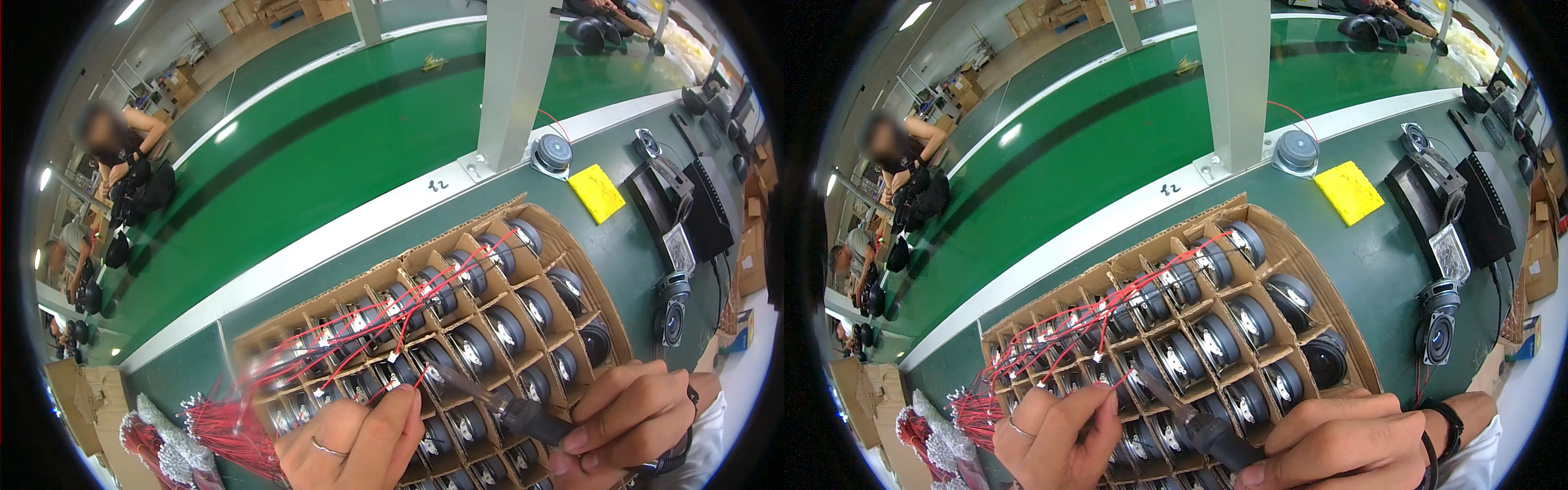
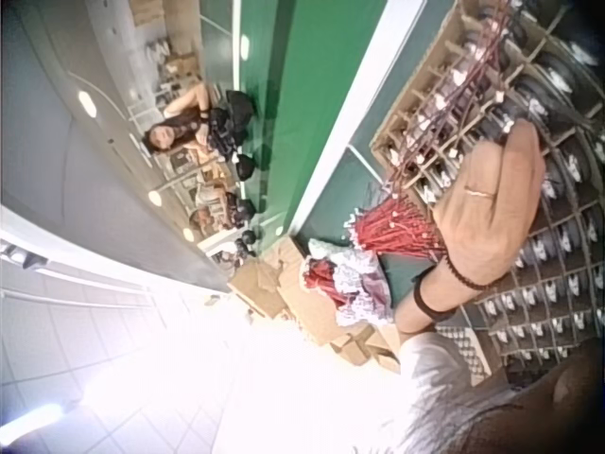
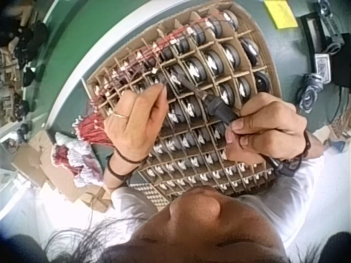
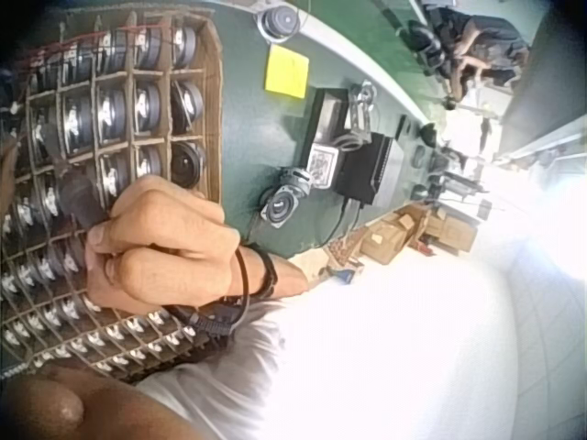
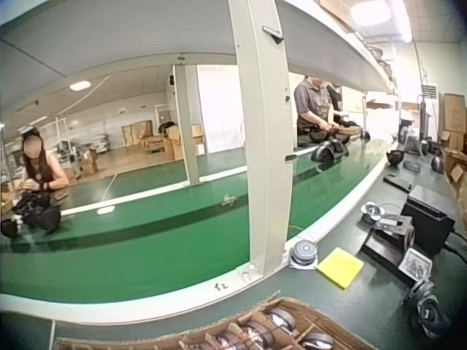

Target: Soldering red wires to the terminals of multiple small speakers in a cardboard tray.

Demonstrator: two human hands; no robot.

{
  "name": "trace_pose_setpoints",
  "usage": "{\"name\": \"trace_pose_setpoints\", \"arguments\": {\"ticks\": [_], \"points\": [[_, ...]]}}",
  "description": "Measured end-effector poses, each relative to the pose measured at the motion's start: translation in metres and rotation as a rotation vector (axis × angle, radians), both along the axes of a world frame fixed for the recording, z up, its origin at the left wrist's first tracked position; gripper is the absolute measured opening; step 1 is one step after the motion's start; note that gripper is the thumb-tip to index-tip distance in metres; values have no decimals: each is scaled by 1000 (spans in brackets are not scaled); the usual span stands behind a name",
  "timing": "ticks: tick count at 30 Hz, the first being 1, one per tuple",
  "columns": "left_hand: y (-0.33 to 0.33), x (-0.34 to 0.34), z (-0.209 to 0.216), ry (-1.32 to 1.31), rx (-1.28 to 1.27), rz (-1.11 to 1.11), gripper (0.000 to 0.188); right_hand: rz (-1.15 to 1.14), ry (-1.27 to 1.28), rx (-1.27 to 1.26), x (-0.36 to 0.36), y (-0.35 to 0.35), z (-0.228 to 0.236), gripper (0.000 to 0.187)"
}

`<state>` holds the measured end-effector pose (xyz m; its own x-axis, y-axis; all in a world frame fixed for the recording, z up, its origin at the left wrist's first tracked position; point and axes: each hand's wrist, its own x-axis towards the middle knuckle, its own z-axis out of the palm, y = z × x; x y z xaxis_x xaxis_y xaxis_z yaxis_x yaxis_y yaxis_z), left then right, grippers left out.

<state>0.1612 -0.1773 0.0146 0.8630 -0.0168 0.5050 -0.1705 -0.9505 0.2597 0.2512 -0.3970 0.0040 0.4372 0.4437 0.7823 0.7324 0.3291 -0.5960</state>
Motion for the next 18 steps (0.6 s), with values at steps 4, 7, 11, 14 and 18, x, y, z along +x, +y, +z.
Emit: {"name": "trace_pose_setpoints", "arguments": {"ticks": [4, 7, 11, 14, 18], "points": [[0, 0, 0, 1, 5, -2, 22, -7, -2, 6, 0, 0, 0, 31], [0, 1, -1, 2, -7, -7, 22, -2, 4, 6, 0, 0, 0, 31], [2, -1, -2, -3, 1, -4, 22, 165, 151, -120, 1, -27, -4, 10], [7, -1, -7, -7, -31, -55, 28, 145, 150, -124, -1, -28, -3, 9], [2, 1, -3, -1, -22, -38, 25, 47, 90, -48, -1, -6, -1, 17]]}}
